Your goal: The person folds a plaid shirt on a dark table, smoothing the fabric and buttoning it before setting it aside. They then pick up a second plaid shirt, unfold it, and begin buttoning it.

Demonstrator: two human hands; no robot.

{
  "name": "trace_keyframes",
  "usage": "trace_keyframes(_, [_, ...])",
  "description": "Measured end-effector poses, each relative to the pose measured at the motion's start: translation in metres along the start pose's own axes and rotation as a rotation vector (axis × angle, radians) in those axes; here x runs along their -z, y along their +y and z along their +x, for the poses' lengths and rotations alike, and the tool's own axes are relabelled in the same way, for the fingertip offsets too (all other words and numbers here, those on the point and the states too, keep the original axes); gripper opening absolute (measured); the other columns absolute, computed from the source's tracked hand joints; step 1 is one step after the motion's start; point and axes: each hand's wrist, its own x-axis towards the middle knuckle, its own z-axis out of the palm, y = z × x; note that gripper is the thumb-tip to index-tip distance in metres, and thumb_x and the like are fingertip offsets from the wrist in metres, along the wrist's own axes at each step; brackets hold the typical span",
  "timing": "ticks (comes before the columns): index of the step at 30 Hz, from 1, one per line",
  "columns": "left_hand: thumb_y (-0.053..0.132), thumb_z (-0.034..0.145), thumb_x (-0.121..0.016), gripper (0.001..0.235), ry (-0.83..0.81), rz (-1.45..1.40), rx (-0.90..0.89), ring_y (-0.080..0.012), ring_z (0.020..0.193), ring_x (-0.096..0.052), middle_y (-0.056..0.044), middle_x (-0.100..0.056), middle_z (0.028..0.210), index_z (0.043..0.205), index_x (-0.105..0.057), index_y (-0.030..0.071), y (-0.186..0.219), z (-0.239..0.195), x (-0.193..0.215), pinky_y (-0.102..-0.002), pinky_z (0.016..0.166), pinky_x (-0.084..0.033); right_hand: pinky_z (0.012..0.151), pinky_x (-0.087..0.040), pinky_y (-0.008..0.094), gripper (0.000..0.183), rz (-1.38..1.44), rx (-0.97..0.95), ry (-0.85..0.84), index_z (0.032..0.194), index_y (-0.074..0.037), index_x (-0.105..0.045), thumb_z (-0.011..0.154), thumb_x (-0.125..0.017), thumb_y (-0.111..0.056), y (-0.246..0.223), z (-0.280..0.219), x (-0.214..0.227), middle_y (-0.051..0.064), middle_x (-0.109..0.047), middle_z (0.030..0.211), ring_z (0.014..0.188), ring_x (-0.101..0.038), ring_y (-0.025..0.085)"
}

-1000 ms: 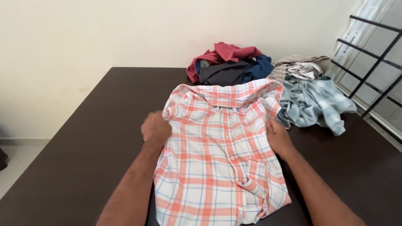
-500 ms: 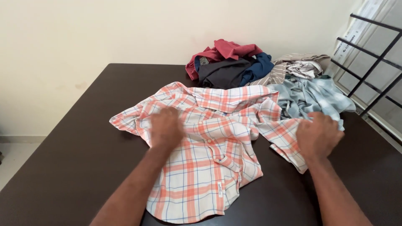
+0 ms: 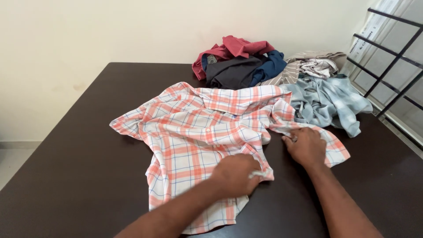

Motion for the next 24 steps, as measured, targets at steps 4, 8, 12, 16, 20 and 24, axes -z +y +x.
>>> trace_keyframes(4, [0.03,0.096,-0.07,0.04,0.277,-0.463,0.012,-0.0312,0.105,-0.067,-0.02,-0.072,0.119,0.127,-0.073,0.005,-0.042,0.015,0.026,-0.045,0.084,-0.052,0.092,-0.049,0.052,0.035,-0.155,-0.018,0.141,0.102,-0.016,-0.079,0.084,-0.077,-0.045,0.021,0.004,-0.01,0.006,-0.07,0.116,0.12,-0.06,0.028])
trace_keyframes(8, [0.028,0.1,-0.06,0.038,0.345,-1.112,0.686,-0.0264,0.07,-0.066,-0.019,-0.073,0.097,0.124,-0.066,-0.001,-0.095,0.017,0.031,-0.038,0.065,-0.053,0.094,-0.053,0.045,0.024,0.036,0.231,0.279,0.102,-0.015,-0.079,0.089,-0.075,-0.035,0.017,0.009,-0.022,0.004,-0.073,0.113,0.11,-0.067,0.026])
trace_keyframes(12, [0.018,0.104,-0.046,0.038,0.444,-0.452,0.44,-0.0212,0.085,-0.075,-0.015,-0.075,0.107,0.123,-0.068,-0.005,-0.145,0.011,0.002,-0.034,0.07,-0.061,0.089,-0.057,0.038,0.04,0.493,0.446,-0.125,0.113,-0.015,-0.073,0.084,-0.078,-0.041,-0.034,-0.019,0.014,0.005,-0.073,0.11,0.1,-0.071,0.023])
trace_keyframes(16, [0.016,0.104,-0.04,0.04,0.569,-1.418,0.655,-0.0266,0.089,-0.076,-0.021,-0.074,0.108,0.126,-0.059,-0.011,-0.121,0.014,0.032,-0.038,0.072,-0.063,0.091,-0.052,0.043,0.062,0.485,0.686,-0.007,0.128,-0.014,-0.067,0.077,-0.082,-0.045,-0.053,-0.026,0.011,0.011,-0.068,0.12,0.11,-0.065,0.031])
trace_keyframes(20, [0.018,0.104,-0.044,0.04,0.695,-1.58,0.645,-0.0277,0.096,-0.075,-0.02,-0.073,0.113,0.129,-0.058,-0.01,-0.13,0.019,0.026,-0.036,0.078,-0.062,0.088,-0.053,0.045,0.049,0.366,0.659,0.117,0.123,-0.016,-0.073,0.081,-0.08,-0.04,-0.052,-0.017,-0.027,0.013,-0.071,0.117,0.109,-0.065,0.034])
trace_keyframes(24, [0.019,0.101,-0.049,0.043,0.683,-1.643,0.541,-0.0307,0.095,-0.074,-0.02,-0.073,0.114,0.129,-0.061,-0.011,-0.1,0.015,0.03,-0.039,0.077,-0.062,0.074,-0.056,0.037,0.024,0.56,0.509,-0.096,0.108,-0.013,-0.078,0.09,-0.071,-0.027,-0.039,-0.007,-0.034,0.006,-0.077,0.091,0.081,-0.071,0.023])
